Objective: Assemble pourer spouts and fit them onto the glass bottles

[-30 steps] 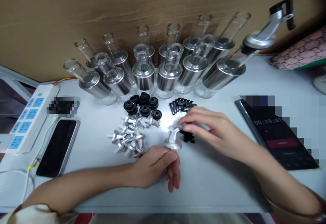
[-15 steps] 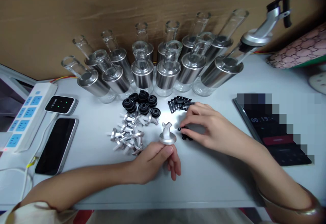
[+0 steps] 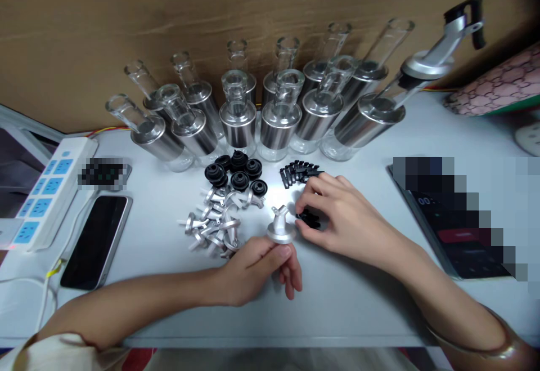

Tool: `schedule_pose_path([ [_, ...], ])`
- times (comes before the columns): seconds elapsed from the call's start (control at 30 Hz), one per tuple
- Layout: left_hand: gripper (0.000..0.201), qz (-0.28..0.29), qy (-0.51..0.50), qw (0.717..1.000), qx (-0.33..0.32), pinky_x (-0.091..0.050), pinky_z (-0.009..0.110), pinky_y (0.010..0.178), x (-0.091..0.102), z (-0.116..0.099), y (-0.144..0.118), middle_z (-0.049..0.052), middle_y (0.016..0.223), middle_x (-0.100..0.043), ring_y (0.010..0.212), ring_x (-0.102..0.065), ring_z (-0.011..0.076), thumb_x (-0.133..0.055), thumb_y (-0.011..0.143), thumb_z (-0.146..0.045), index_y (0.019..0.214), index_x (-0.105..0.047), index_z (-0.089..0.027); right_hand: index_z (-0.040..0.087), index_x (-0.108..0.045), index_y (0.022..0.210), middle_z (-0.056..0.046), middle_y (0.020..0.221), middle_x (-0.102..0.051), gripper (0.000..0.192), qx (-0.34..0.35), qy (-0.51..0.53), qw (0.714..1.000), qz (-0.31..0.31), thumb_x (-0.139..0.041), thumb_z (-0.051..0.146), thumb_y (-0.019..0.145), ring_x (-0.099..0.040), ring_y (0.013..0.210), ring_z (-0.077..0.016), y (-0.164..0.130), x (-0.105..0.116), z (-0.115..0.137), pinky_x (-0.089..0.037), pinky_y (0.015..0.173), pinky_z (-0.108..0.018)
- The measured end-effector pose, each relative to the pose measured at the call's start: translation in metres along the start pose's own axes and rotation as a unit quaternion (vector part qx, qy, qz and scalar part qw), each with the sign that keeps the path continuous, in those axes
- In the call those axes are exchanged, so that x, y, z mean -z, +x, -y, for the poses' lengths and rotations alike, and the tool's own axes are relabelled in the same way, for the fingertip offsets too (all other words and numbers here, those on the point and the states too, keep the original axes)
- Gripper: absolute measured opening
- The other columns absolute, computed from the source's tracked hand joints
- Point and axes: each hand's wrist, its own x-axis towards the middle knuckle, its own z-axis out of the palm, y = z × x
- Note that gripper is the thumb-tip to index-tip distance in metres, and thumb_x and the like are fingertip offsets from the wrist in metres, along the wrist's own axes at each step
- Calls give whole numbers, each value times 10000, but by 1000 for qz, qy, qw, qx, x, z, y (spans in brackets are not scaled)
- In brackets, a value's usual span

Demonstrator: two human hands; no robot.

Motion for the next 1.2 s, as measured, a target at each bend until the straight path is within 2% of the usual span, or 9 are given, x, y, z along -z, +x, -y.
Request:
schedule_pose_path([
  [0.57, 558, 2, 19, 1000, 2, -403, 260, 620, 0, -2, 0, 19, 648, -595, 572, -557, 115, -420, 911, -631, 731, -592, -131, 176, -651, 769, -36, 767, -584, 73, 15, -7, 1000, -11, -601, 216, 804, -510, 776, -208, -1, 1, 0, -334, 715, -353],
  [1.0, 549, 0, 23, 1000, 4, -404, 267, 633, 0, -3, 0, 21, 649, -600, 583, -559, 120, -417, 917, -620, 737, -600, -135, 174, -690, 852, -52, 826, -605, 104, 39, -14, 999, 0, -608, 229, 819, -520, 821, -222, -1, -2, 1, -331, 731, -360],
  [1.2, 554, 2, 8, 1000, 2, -394, 261, 629, 0, -3, 0, 21, 647, -599, 569, -559, 115, -425, 915, -623, 741, -598, -127, 154, -697, 812, -51, 789, -603, 100, 53, -59, 997, -18, -651, 242, 816, -511, 800, -223, 0, -6, 3, -308, 716, -361],
])
